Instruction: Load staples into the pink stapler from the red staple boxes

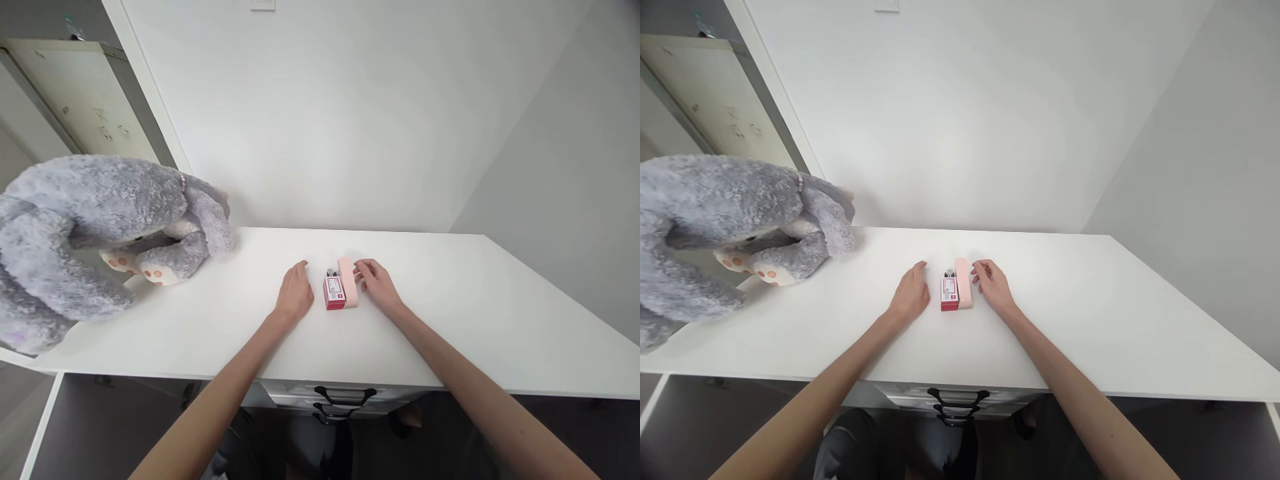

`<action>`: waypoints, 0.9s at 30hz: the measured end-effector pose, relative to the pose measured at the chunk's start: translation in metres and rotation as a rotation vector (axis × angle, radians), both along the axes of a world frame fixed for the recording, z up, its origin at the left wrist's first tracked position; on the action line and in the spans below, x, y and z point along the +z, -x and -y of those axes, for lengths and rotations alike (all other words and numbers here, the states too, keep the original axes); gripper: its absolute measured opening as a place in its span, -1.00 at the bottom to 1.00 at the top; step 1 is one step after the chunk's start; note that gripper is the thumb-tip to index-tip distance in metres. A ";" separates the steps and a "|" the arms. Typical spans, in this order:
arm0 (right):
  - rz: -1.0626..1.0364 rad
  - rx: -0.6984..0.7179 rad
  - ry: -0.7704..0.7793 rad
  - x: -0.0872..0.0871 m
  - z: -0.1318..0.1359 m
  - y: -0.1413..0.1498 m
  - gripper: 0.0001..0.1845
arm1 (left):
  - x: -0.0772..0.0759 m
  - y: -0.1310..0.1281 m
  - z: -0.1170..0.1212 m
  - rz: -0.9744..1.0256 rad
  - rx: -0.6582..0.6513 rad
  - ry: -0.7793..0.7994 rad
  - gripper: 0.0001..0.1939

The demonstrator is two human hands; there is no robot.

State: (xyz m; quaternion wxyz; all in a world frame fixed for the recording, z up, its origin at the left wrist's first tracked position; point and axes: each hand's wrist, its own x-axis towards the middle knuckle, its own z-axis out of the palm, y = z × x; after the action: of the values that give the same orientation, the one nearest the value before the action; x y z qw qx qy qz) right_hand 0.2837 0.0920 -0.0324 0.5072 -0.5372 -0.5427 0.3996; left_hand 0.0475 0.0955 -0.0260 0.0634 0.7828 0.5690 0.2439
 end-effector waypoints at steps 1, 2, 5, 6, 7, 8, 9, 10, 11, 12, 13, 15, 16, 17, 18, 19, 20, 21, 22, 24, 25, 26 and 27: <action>0.004 -0.017 0.003 0.002 0.000 0.000 -0.55 | 0.000 -0.001 0.000 -0.018 0.012 -0.011 -0.37; 0.026 -0.036 -0.009 0.006 0.001 0.001 -0.55 | -0.001 -0.001 0.000 -0.034 0.021 -0.020 -0.38; 0.181 -0.070 -0.149 0.028 0.008 0.008 -0.58 | -0.002 -0.002 0.000 -0.081 0.037 -0.043 -0.40; 0.256 -0.058 -0.221 0.038 0.010 0.013 -0.58 | -0.003 -0.002 0.000 -0.092 0.041 -0.047 -0.41; 0.342 -0.023 -0.290 0.048 0.013 0.019 -0.59 | -0.004 -0.002 -0.001 -0.097 0.042 -0.049 -0.41; 0.435 0.031 -0.355 0.058 0.017 0.027 -0.61 | -0.004 -0.002 -0.001 -0.099 0.047 -0.051 -0.41; 0.543 0.094 -0.413 0.067 0.020 0.035 -0.61 | -0.005 -0.002 -0.001 -0.097 0.062 -0.054 -0.41; 0.669 0.145 -0.460 0.074 0.023 0.044 -0.61 | -0.006 -0.003 -0.001 -0.093 0.093 -0.057 -0.40; 0.801 0.206 -0.504 0.079 0.025 0.054 -0.61 | -0.007 -0.003 -0.001 -0.091 0.136 -0.059 -0.40; 0.933 0.279 -0.531 0.081 0.028 0.064 -0.61 | -0.009 -0.003 -0.002 -0.090 0.182 -0.054 -0.39; 1.053 0.327 -0.534 0.080 0.029 0.074 -0.60 | -0.010 -0.003 -0.002 -0.090 0.222 -0.044 -0.39; 1.247 0.368 -0.494 0.072 0.031 0.091 -0.59 | -0.012 -0.002 -0.003 -0.090 0.252 -0.013 -0.38; 1.329 0.390 -0.473 0.065 0.030 0.098 -0.59 | -0.013 -0.001 -0.004 -0.090 0.246 -0.004 -0.37; 1.390 0.414 -0.453 0.057 0.029 0.104 -0.57 | -0.014 -0.001 -0.005 -0.090 0.236 -0.004 -0.37; 1.423 0.432 -0.447 0.049 0.027 0.109 -0.54 | -0.015 0.000 -0.005 -0.090 0.228 -0.012 -0.37; 1.432 0.452 -0.443 0.040 0.025 0.113 -0.50 | -0.016 0.000 -0.006 -0.091 0.224 -0.023 -0.38; 1.413 0.455 -0.447 0.032 0.022 0.116 -0.46 | -0.016 0.001 -0.006 -0.090 0.223 -0.034 -0.38; 1.396 0.455 -0.453 0.025 0.020 0.118 -0.42 | -0.017 0.001 -0.006 -0.089 0.225 -0.040 -0.39; 1.388 0.453 -0.460 0.019 0.017 0.120 -0.40 | -0.017 0.001 -0.007 -0.087 0.228 -0.042 -0.39; 1.408 0.425 -0.443 0.010 0.013 0.122 -0.40 | -0.018 0.002 -0.007 -0.079 0.236 -0.041 -0.39; 1.431 0.412 -0.423 0.007 0.011 0.123 -0.41 | -0.018 0.002 -0.007 -0.074 0.240 -0.041 -0.39; 1.451 0.403 -0.403 0.005 0.010 0.123 -0.42 | -0.018 0.002 -0.007 -0.071 0.241 -0.042 -0.39; 1.461 0.397 -0.389 0.003 0.010 0.123 -0.42 | -0.018 0.002 -0.007 -0.069 0.242 -0.043 -0.39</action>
State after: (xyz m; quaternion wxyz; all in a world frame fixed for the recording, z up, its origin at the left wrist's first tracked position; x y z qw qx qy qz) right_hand 0.1606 0.0822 -0.0295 0.0253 -0.4584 -0.8852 -0.0747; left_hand 0.0456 0.1023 -0.0436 -0.0027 0.7175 0.6557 0.2348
